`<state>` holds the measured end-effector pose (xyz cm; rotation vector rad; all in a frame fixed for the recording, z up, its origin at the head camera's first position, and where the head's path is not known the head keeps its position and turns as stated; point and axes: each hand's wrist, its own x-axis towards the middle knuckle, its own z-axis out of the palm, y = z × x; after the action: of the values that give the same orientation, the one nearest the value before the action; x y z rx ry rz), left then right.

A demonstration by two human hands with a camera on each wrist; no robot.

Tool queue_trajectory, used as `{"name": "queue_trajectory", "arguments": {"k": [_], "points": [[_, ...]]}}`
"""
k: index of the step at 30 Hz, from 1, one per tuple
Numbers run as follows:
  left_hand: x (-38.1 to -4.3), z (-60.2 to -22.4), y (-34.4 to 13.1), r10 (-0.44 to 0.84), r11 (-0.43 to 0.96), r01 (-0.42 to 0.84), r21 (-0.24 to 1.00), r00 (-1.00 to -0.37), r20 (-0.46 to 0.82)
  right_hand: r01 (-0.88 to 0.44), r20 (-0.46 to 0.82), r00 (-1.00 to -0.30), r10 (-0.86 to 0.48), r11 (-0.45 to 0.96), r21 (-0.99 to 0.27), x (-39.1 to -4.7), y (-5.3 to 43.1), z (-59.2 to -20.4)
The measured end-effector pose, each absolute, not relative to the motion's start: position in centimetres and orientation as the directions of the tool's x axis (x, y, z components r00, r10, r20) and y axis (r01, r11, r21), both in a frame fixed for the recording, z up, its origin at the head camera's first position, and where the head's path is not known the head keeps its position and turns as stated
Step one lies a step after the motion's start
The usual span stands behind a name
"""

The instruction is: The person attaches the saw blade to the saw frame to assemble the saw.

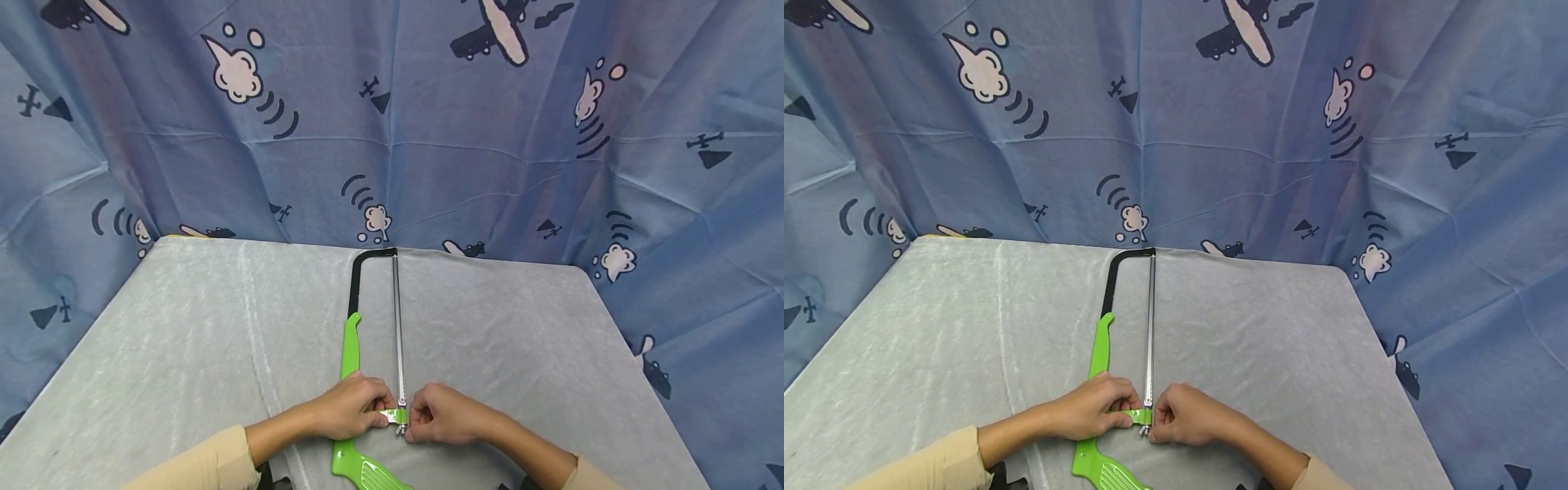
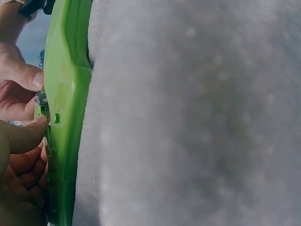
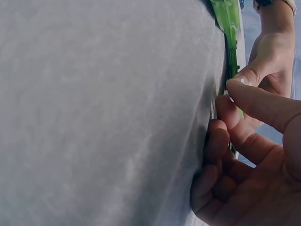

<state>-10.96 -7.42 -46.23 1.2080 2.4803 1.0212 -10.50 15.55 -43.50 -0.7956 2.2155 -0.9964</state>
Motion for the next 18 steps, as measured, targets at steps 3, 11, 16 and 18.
{"name": "queue_trajectory", "arguments": {"k": [3,11,16,18], "points": [[-10.96,-46.31,-7.46,0.753,0.431,0.611,0.664,-0.649,0.108,-0.277,-0.266,-0.657,-0.706,0.554,-0.785,-10.46,15.45,-43.38],[-10.92,-46.32,-7.5,0.751,0.432,0.608,0.666,-0.652,0.107,-0.286,-0.278,-0.662,-0.696,0.577,-0.765,-10.48,15.35,-43.42],[-10.9,-46.22,-7.52,0.753,0.427,0.624,0.655,-0.646,0.125,-0.298,-0.279,-0.661,-0.697,0.585,-0.754,-10.48,15.26,-43.42],[-10.89,-46.19,-7.54,0.754,0.426,0.627,0.653,-0.645,0.127,-0.305,-0.277,-0.663,-0.696,0.589,-0.748,-10.43,15.19,-43.4]]}}
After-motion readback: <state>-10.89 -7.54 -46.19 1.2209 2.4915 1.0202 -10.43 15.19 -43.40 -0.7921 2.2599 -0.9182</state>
